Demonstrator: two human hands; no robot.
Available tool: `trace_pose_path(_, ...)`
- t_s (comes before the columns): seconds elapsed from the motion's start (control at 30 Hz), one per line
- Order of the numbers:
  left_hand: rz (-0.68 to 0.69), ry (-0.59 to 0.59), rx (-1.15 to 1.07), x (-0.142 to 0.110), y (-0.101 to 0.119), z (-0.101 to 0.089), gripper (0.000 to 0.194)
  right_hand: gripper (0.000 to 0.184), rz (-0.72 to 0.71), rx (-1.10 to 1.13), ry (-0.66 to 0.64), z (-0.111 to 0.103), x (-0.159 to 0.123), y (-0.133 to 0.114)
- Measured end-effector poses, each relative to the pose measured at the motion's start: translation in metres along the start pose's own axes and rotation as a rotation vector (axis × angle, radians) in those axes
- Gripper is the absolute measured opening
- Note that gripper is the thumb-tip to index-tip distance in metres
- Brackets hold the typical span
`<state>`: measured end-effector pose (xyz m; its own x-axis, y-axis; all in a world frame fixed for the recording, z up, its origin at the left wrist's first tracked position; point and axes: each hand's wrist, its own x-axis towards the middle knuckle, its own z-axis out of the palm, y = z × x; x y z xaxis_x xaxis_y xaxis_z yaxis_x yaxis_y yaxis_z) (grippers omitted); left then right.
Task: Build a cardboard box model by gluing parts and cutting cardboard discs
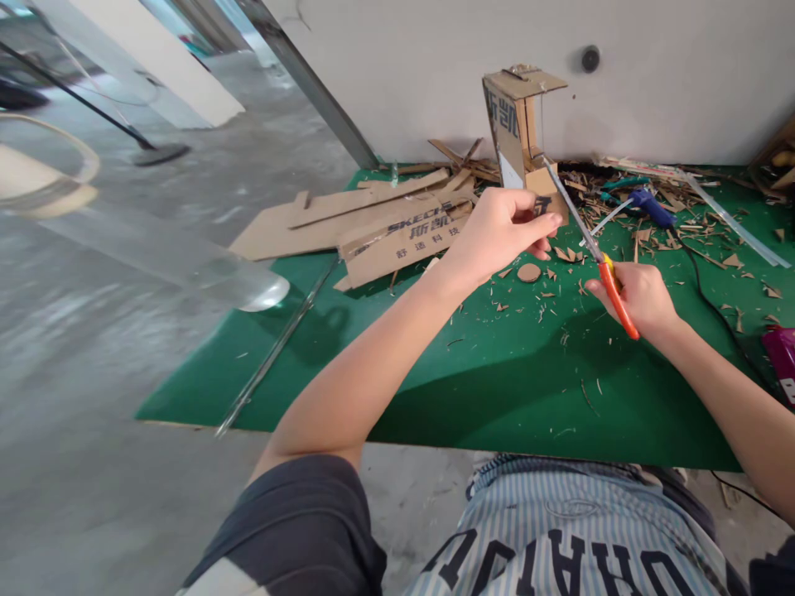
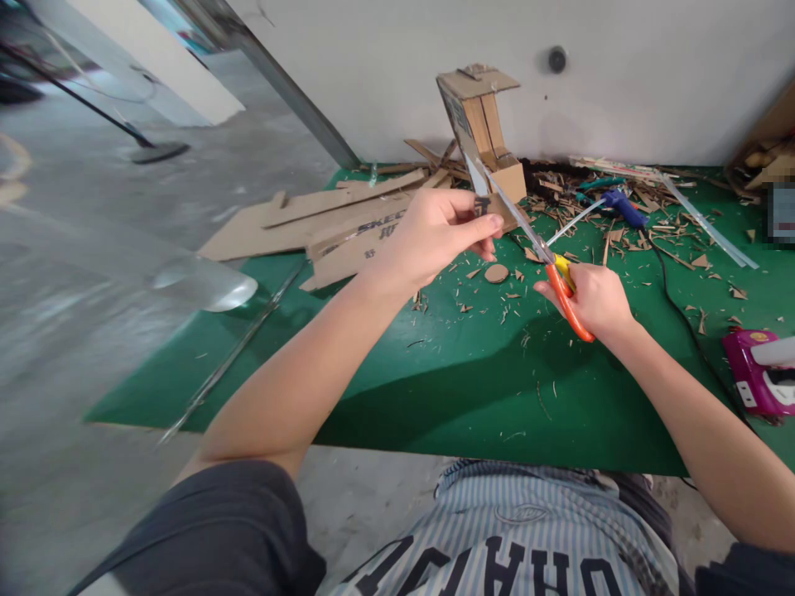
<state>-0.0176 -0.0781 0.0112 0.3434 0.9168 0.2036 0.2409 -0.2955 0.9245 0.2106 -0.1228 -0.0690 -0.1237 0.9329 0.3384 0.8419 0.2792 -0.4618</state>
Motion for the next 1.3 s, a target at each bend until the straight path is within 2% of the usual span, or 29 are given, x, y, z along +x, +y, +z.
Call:
trace_pose_path(0.07, 0.016, 0.053, -0.021, 0.002, -0.003, -0.001, 0.01, 0.053, -0.019, -0.003, 0.039, -0.001, 0.0, 0.001)
trace_pose_path(0.17, 0.004, 0.114, -0.084, 0.005, -0.005, 0.001, 0.02, 0.051, -0.034, 0.033, 0.064, -0.001, 0.0, 0.002)
trace_pose_path(0.33, -0.045, 0.136, -0.185, 0.005, -0.006, 0.006, 0.023, 0.051, -0.048, 0.151, 0.047, 0.0, 0.0, 0.003)
trace_pose_path(0.57, -0.089, 0.063, -0.257, 0.005, -0.005, 0.008, 0.016, 0.055, -0.138, 0.219, -0.012, 0.006, -0.002, 0.005)
trace_pose_path(0.67, -0.073, 0.024, -0.218, 0.003, -0.002, 0.007, 0.012, 0.055, -0.137, 0.207, -0.044, 0.006, -0.004, 0.004)
trace_pose_path(0.97, -0.051, 0.014, -0.108, 0.0, -0.001, 0.003, 0.017, 0.053, -0.148, 0.192, -0.073, 0.004, -0.005, 0.003)
trace_pose_path(1.13, -0.058, -0.023, -0.089, -0.002, 0.004, -0.002, 0.025, 0.055, -0.187, 0.11, -0.126, -0.001, -0.005, 0.007)
trace_pose_path(1.3, -0.069, -0.016, -0.012, -0.003, 0.008, -0.003, 0.017, 0.058, -0.19, 0.015, -0.151, -0.006, -0.003, 0.01)
